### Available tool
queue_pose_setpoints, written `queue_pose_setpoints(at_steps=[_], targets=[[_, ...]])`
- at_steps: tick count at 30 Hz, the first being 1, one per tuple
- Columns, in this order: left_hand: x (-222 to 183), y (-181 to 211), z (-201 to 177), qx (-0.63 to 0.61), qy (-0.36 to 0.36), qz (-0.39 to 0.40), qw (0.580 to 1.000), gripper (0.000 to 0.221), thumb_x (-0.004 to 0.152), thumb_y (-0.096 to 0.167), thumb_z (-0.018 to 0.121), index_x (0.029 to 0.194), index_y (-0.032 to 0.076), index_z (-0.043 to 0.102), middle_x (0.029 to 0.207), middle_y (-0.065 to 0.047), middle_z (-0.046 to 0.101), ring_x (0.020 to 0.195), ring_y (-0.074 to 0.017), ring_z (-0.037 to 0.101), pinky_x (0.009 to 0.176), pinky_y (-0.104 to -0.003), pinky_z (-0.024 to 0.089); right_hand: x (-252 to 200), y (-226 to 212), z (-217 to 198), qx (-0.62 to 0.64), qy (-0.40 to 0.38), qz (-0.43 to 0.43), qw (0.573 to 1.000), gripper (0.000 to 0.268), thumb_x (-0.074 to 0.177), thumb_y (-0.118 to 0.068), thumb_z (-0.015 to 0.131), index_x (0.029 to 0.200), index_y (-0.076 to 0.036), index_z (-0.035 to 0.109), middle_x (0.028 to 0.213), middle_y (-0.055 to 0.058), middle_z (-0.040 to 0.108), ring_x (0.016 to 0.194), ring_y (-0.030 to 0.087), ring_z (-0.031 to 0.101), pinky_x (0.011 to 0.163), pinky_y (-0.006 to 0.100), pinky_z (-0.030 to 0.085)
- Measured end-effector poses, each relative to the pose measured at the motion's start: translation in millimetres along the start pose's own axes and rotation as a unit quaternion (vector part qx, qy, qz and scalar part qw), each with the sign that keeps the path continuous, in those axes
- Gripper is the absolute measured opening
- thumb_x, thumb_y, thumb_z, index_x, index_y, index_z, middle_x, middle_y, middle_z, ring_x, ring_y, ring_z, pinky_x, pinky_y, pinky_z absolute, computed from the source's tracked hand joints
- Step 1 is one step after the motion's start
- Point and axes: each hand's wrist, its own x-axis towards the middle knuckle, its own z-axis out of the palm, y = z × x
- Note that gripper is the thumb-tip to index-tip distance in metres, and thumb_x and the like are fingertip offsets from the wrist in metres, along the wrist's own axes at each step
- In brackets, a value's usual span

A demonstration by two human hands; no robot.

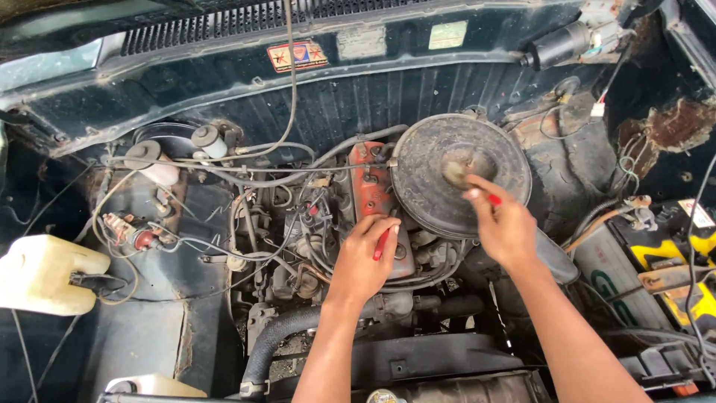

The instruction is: Cleaning the air filter housing and surrounding engine components using a brush and a small scraper tool.

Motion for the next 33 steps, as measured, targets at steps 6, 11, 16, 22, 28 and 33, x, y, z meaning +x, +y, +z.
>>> queue_pose_setpoints(at_steps=[6,11,16,22,28,33], targets=[[0,2,-4,-0.005,-0.006,-0.013,1.000,0.027,0.106,0.024,0.053,0.115,0.011,0.074,0.110,-0.014,0.072,0.103,-0.0383,0.072,0.077,-0.043,0.065,-2,6,-2,-0.068,0.092,-0.080,0.990,0.027,0.113,-0.030,0.056,0.134,-0.024,0.072,0.109,0.007,0.075,0.091,0.036,0.071,0.087,0.053,0.056],[0,4,-7,-0.008,0.002,-0.014,1.000,0.026,0.106,0.024,0.053,0.115,0.011,0.074,0.110,-0.014,0.072,0.103,-0.0400,0.072,0.077,-0.045,0.065,5,18,2,-0.124,0.088,-0.082,0.985,0.024,0.110,-0.040,0.058,0.127,-0.032,0.072,0.106,0.000,0.076,0.092,0.033,0.073,0.082,0.049,0.058],[0,5,-8,-0.006,0.006,-0.013,1.000,0.025,0.105,0.023,0.054,0.114,0.011,0.074,0.110,-0.014,0.072,0.102,-0.0407,0.072,0.076,-0.046,0.066,5,22,2,-0.183,0.156,-0.142,0.960,0.025,0.116,-0.032,0.054,0.134,-0.023,0.069,0.110,0.003,0.071,0.087,0.033,0.073,0.077,0.048,0.060],[-2,5,-9,-0.045,0.016,-0.028,0.998,0.024,0.105,0.021,0.055,0.114,0.010,0.074,0.108,-0.015,0.072,0.097,-0.0400,0.073,0.075,-0.047,0.065,5,18,3,-0.189,0.087,-0.066,0.976,0.022,0.107,-0.043,0.058,0.121,-0.034,0.073,0.102,0.006,0.076,0.089,0.035,0.074,0.084,0.052,0.059],[-4,-22,2,-0.071,0.042,-0.033,0.996,0.023,0.104,0.022,0.057,0.112,0.012,0.075,0.104,-0.015,0.072,0.097,-0.0386,0.073,0.073,-0.044,0.064,-11,4,18,0.085,0.115,-0.085,0.986,0.019,0.111,-0.029,0.059,0.114,-0.021,0.076,0.106,0.007,0.076,0.101,0.035,0.071,0.089,0.047,0.055],[4,-14,-2,-0.069,0.064,-0.035,0.995,0.021,0.102,0.023,0.060,0.108,0.015,0.078,0.099,-0.014,0.074,0.093,-0.0372,0.074,0.079,-0.043,0.060,-31,-16,21,0.171,-0.040,-0.228,0.958,0.034,0.107,-0.024,0.052,0.087,-0.014,0.077,0.099,0.004,0.081,0.075,0.028,0.073,0.077,0.042,0.058]])
